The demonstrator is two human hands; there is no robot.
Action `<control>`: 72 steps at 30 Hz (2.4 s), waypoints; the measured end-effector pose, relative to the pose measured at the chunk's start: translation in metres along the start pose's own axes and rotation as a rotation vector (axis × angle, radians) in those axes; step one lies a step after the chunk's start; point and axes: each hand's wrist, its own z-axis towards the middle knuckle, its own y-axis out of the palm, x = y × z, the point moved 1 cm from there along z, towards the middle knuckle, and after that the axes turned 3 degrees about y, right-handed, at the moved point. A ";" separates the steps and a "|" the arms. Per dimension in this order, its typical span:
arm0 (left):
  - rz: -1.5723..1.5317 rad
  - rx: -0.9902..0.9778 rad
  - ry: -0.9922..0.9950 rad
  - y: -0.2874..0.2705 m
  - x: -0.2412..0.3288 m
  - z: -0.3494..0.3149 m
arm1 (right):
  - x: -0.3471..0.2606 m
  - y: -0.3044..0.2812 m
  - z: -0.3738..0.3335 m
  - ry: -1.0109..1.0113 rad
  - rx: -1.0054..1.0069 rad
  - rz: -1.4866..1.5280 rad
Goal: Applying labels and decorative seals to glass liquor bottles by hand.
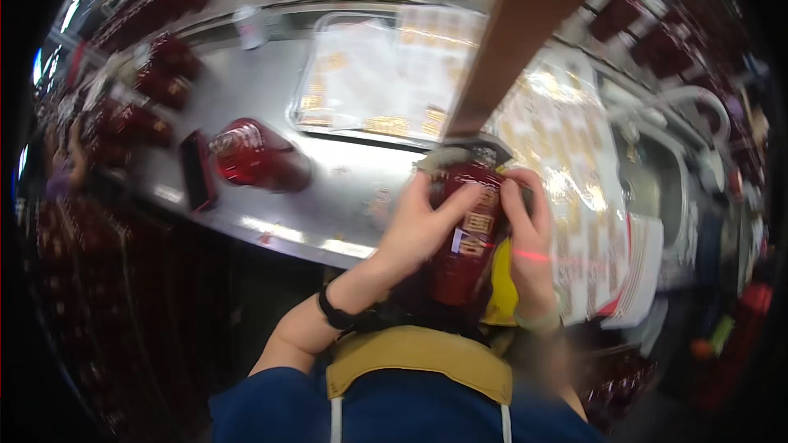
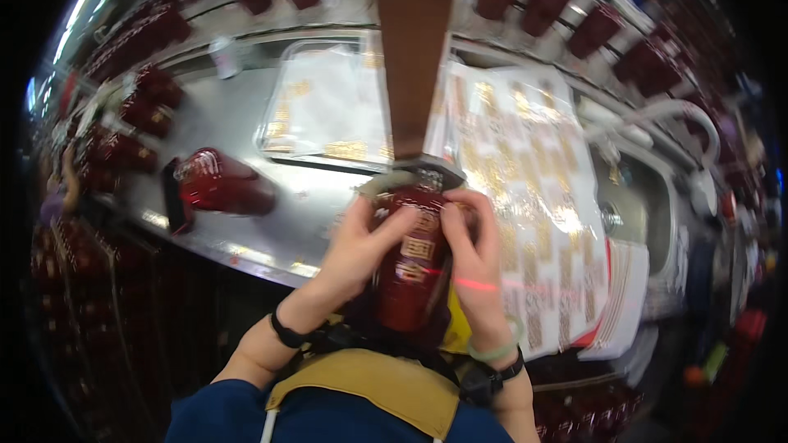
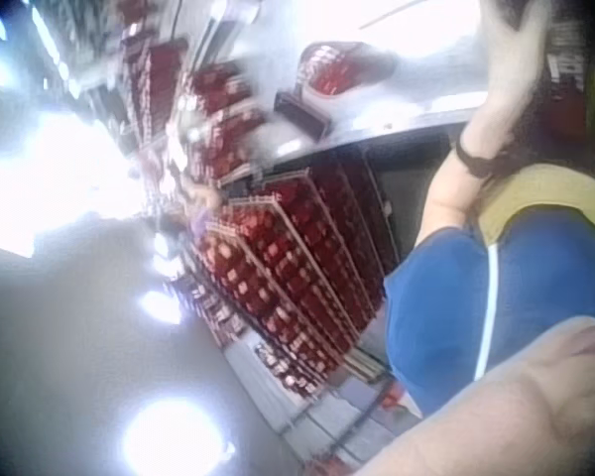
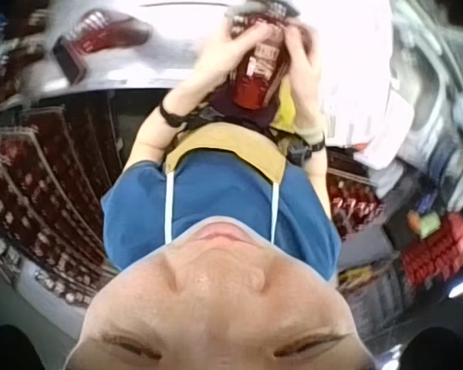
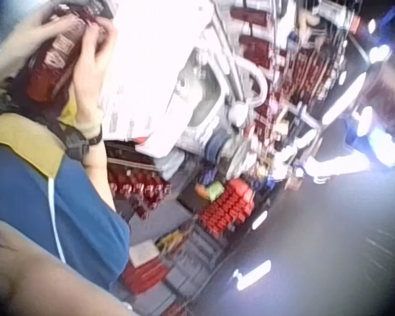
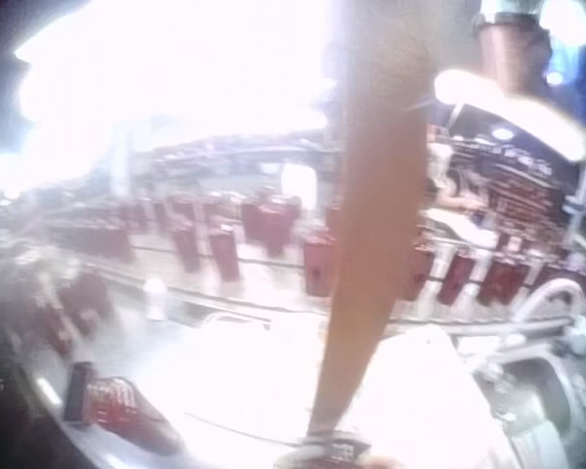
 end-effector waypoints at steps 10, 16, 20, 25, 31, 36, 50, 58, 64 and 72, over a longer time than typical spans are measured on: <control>-0.039 -0.040 -0.043 0.002 -0.004 0.005 | 0.003 -0.011 -0.002 0.050 0.013 -0.030; -0.004 -0.041 0.025 0.006 -0.003 0.002 | 0.001 -0.012 -0.004 0.045 -0.032 -0.099; -0.012 -0.037 0.048 0.005 -0.002 0.003 | -0.008 -0.015 0.000 0.021 -0.047 -0.156; -0.007 -0.053 0.027 -0.001 -0.004 0.001 | -0.051 -0.024 0.010 -0.316 -0.015 -0.558; -0.135 -0.059 -0.032 -0.010 -0.012 -0.004 | -0.082 -0.012 0.029 -0.876 -0.157 -1.079; 0.008 -0.115 -0.015 -0.007 -0.007 -0.023 | -0.077 -0.030 0.015 -0.553 -0.034 -0.703; -0.044 -0.119 -0.006 -0.013 -0.013 -0.031 | 0.013 -0.026 -0.040 0.097 -0.085 -0.168; 0.023 -0.196 0.039 -0.005 -0.009 -0.034 | -0.025 -0.038 -0.026 0.067 -0.114 -0.093; 0.034 -0.195 0.051 -0.007 -0.012 -0.035 | -0.044 -0.038 -0.009 -0.358 -0.019 -0.345; -0.100 -0.131 0.037 -0.017 -0.013 -0.037 | -0.034 -0.022 -0.026 -1.206 -0.363 -1.013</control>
